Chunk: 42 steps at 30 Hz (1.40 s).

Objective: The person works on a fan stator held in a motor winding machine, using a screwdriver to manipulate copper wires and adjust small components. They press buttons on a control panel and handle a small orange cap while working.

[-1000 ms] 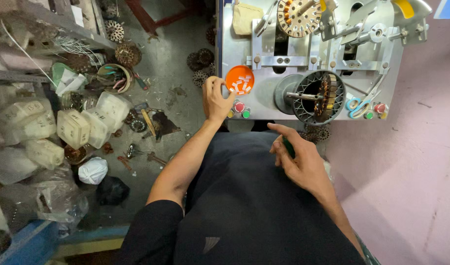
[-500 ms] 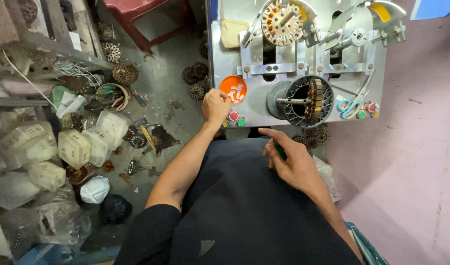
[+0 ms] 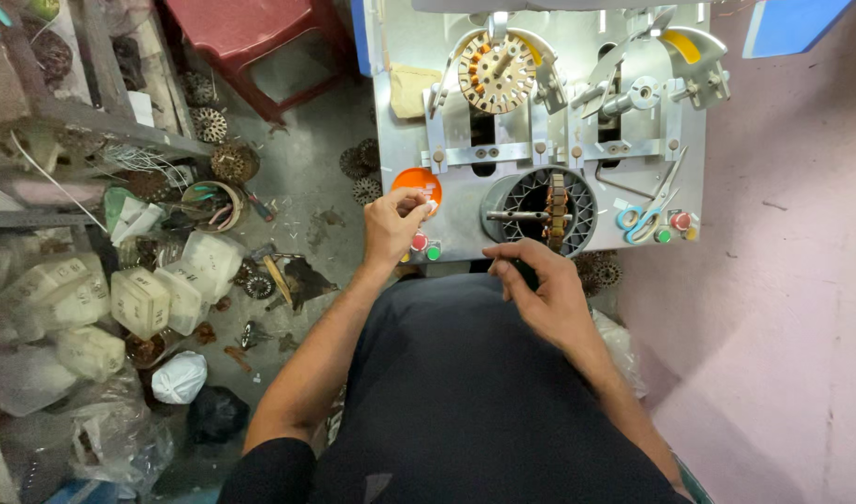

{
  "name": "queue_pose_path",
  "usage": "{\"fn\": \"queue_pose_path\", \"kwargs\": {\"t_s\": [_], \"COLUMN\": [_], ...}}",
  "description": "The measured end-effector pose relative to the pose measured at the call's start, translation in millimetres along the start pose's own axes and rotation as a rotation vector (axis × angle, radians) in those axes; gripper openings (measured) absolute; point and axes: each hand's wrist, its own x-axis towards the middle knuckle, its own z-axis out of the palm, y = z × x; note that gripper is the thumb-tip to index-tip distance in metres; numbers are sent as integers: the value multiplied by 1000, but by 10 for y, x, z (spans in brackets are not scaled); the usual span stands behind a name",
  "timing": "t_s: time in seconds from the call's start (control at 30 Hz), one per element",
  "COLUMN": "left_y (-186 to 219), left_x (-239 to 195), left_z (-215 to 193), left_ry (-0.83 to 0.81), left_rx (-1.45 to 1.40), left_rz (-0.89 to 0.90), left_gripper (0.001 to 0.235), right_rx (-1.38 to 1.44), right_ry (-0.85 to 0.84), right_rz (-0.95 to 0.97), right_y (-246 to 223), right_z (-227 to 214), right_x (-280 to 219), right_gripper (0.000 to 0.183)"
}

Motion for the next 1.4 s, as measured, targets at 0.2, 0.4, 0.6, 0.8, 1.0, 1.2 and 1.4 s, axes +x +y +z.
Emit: {"fn": "queue_pose_path", "kwargs": {"t_s": [0.2, 0.4, 0.6, 0.8, 1.0, 1.2, 1.4], "left_y": [-241, -127, 827, 1692, 1903, 1863, 1788], "left_x": [130, 139, -200, -495, -438, -337, -344], "left_z": [-35, 42, 217, 446, 667, 742, 728], "left_ry": [111, 64, -155, -371, -344, -404, -503], "left_rx": [386, 233, 91, 31, -70, -22, 25], "left_rz": [1, -151, 187, 644, 392, 561, 501], "left_gripper": [13, 14, 10, 16, 25, 17, 14], "right_rx": [37, 44, 134, 211, -7, -130, -149], "right_ry": [-47, -83, -4, 130, 323, 476, 421], "right_rz": [9, 15, -12, 13, -177, -267, -282], "right_y": [47, 56, 120, 210, 243, 145, 200], "right_z": [-222, -401, -517, -608, -697, -664, -590], "right_x": [191, 234, 244, 166, 132, 146, 116], "right_gripper": [20, 20, 22, 14, 15, 17, 18]}}
